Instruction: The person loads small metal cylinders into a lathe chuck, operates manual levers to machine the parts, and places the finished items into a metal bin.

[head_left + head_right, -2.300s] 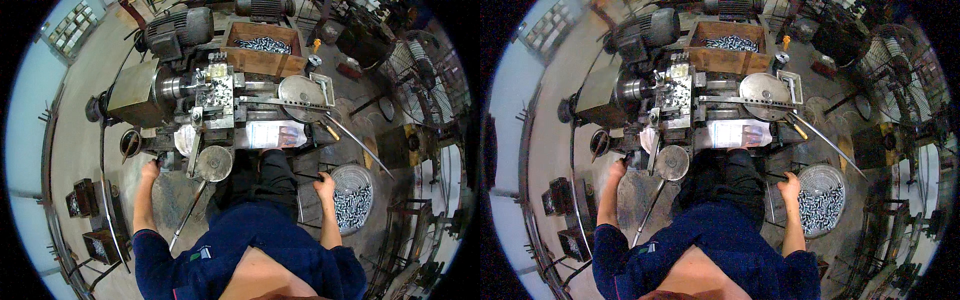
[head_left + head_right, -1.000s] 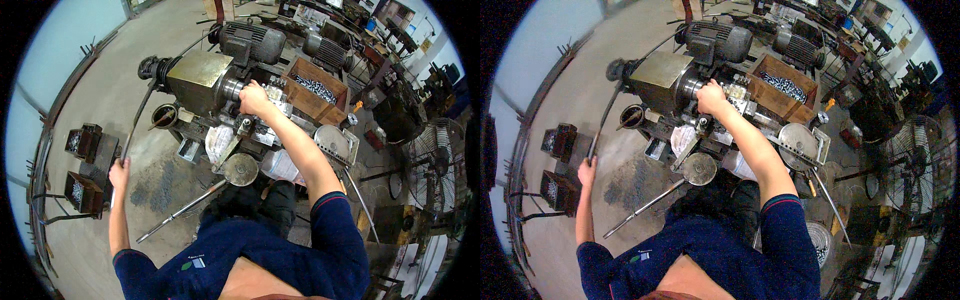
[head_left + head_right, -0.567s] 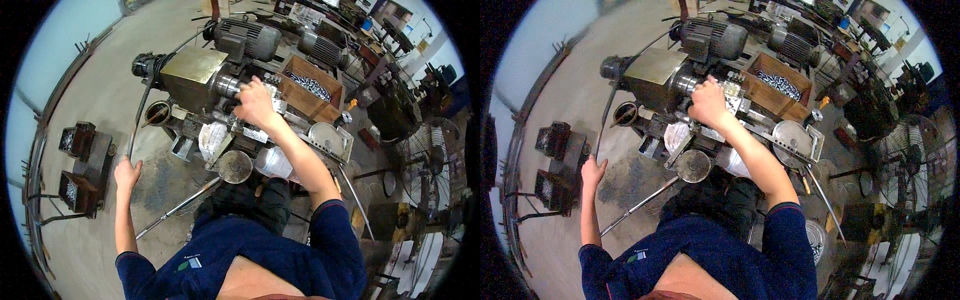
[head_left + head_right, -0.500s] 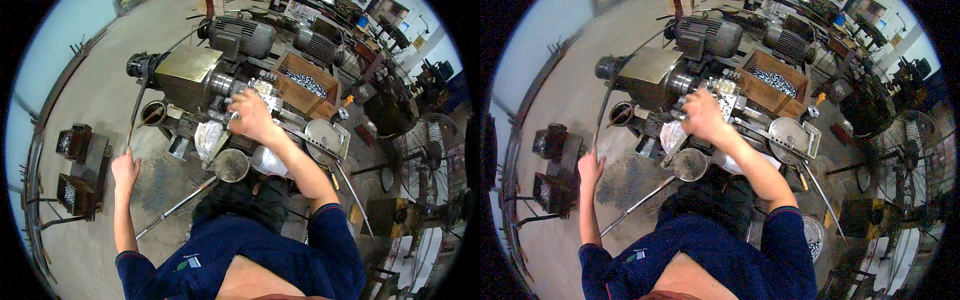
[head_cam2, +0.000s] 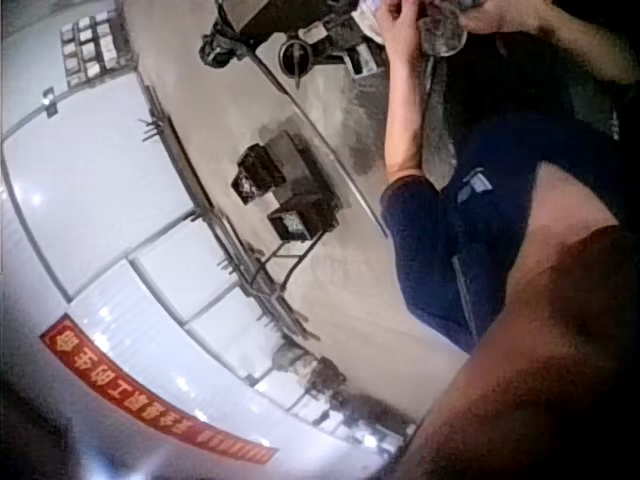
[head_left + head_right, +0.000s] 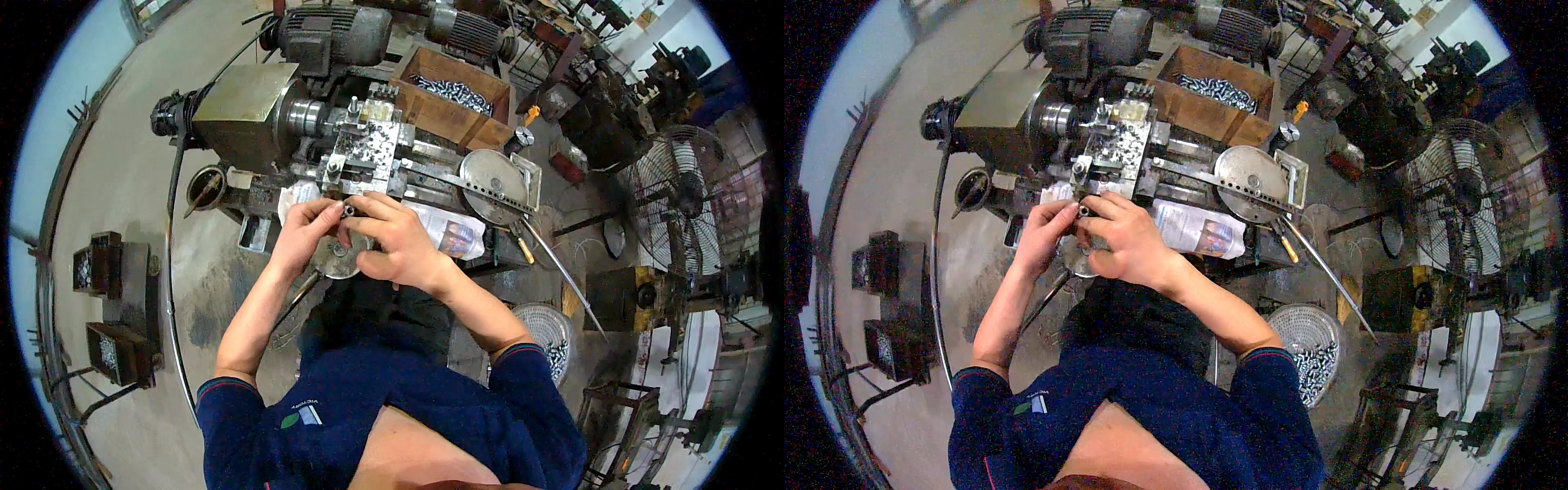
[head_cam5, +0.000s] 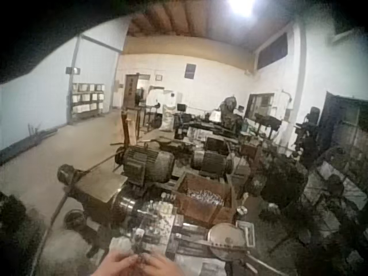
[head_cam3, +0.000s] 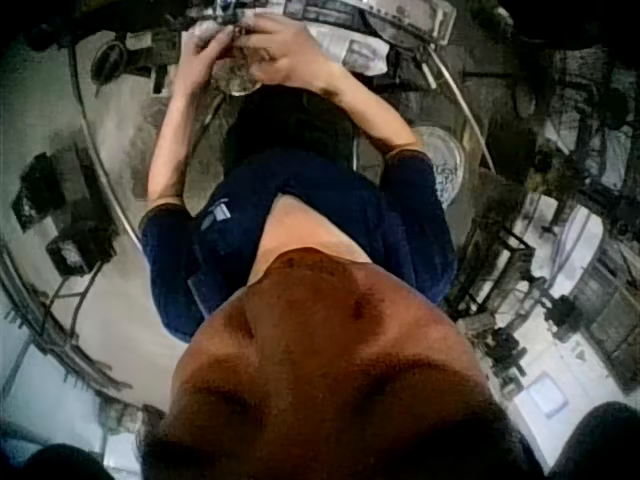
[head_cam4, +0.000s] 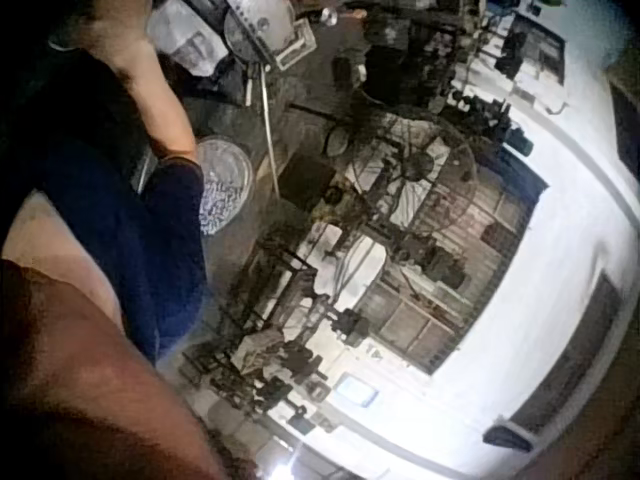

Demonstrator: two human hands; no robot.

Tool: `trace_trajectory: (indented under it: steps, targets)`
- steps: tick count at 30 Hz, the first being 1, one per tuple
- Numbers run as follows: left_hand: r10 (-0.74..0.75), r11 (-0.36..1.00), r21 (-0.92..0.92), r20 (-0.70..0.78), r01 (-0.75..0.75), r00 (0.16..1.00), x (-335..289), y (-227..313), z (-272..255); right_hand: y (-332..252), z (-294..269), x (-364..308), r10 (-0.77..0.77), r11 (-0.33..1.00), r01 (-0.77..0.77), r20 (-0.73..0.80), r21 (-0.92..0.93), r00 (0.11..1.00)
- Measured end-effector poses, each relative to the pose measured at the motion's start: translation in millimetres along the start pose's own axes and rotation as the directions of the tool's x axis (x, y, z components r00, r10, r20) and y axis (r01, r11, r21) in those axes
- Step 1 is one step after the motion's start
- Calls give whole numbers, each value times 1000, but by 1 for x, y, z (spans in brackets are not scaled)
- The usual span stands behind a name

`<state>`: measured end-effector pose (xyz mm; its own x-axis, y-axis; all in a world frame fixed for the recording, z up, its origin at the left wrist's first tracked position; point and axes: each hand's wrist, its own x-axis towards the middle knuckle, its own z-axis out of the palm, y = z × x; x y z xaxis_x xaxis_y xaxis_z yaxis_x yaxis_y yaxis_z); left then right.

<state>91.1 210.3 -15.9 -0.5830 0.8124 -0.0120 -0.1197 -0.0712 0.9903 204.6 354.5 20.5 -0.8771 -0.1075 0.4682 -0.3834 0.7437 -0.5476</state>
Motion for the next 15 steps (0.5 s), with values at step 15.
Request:
trace_trajectory:
  steps: [15]
  targets:
    - [-237,859,-450,68,242,969,1,-18,13,21,22,-21,64,983,-29,-189,184,980]
